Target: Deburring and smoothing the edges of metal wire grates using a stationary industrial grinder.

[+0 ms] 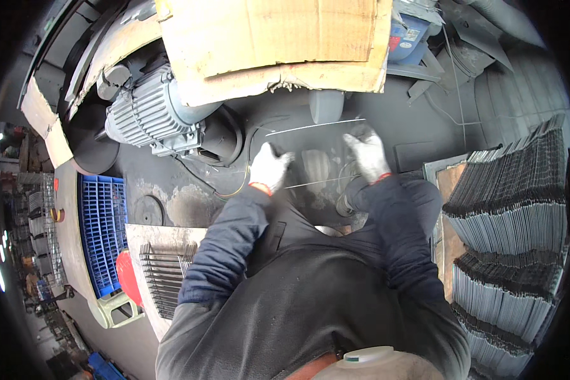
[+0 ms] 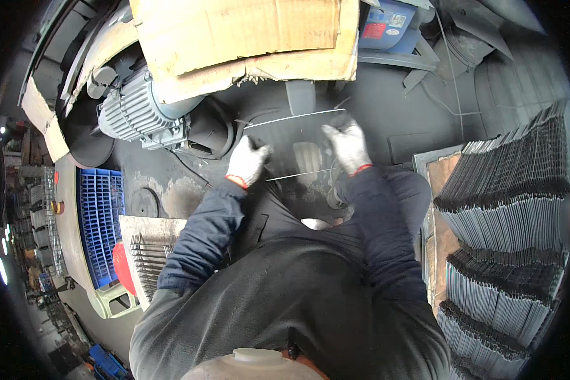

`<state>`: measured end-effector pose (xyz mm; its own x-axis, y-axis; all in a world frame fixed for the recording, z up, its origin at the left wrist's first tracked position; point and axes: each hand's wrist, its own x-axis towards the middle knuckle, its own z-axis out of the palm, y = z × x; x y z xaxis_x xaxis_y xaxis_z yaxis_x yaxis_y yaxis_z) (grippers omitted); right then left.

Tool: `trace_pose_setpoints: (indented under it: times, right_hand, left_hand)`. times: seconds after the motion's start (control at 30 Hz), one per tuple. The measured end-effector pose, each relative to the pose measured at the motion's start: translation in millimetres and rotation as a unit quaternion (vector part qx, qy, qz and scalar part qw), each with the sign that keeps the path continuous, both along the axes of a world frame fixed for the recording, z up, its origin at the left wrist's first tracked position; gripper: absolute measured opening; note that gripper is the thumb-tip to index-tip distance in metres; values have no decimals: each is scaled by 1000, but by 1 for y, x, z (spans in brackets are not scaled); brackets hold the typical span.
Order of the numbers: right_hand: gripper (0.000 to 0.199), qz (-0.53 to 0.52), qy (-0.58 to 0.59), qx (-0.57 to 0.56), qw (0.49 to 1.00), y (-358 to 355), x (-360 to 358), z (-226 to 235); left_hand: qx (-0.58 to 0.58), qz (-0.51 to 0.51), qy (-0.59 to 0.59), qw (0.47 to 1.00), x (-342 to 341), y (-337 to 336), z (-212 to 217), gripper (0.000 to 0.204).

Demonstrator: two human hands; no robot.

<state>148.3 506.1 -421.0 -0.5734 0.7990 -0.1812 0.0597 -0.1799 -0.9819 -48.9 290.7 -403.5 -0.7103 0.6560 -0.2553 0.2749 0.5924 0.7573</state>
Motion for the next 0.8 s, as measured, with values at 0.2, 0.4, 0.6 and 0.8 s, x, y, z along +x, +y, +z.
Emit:
trace_pose_setpoints:
  times: [0.2,0.4,0.6,0.8]
  right_hand:
    - [20,33,82,-41,995,-35,-30,15]
    - [24,8,114,43,992,-44,38,140]
    - [56,-87,81,217,969,-73,115,155]
    - [50,-116,68,221,966,-87,142,102]
  left_hand:
    - [94,7,-5,996,-31,-40,8,35]
    - [291,25,-81,953,22,-26,81,22]
    - [448,-4,-59,892,67,-32,124,27]
    - [546,-56,-14,836,93,-37,130,36]
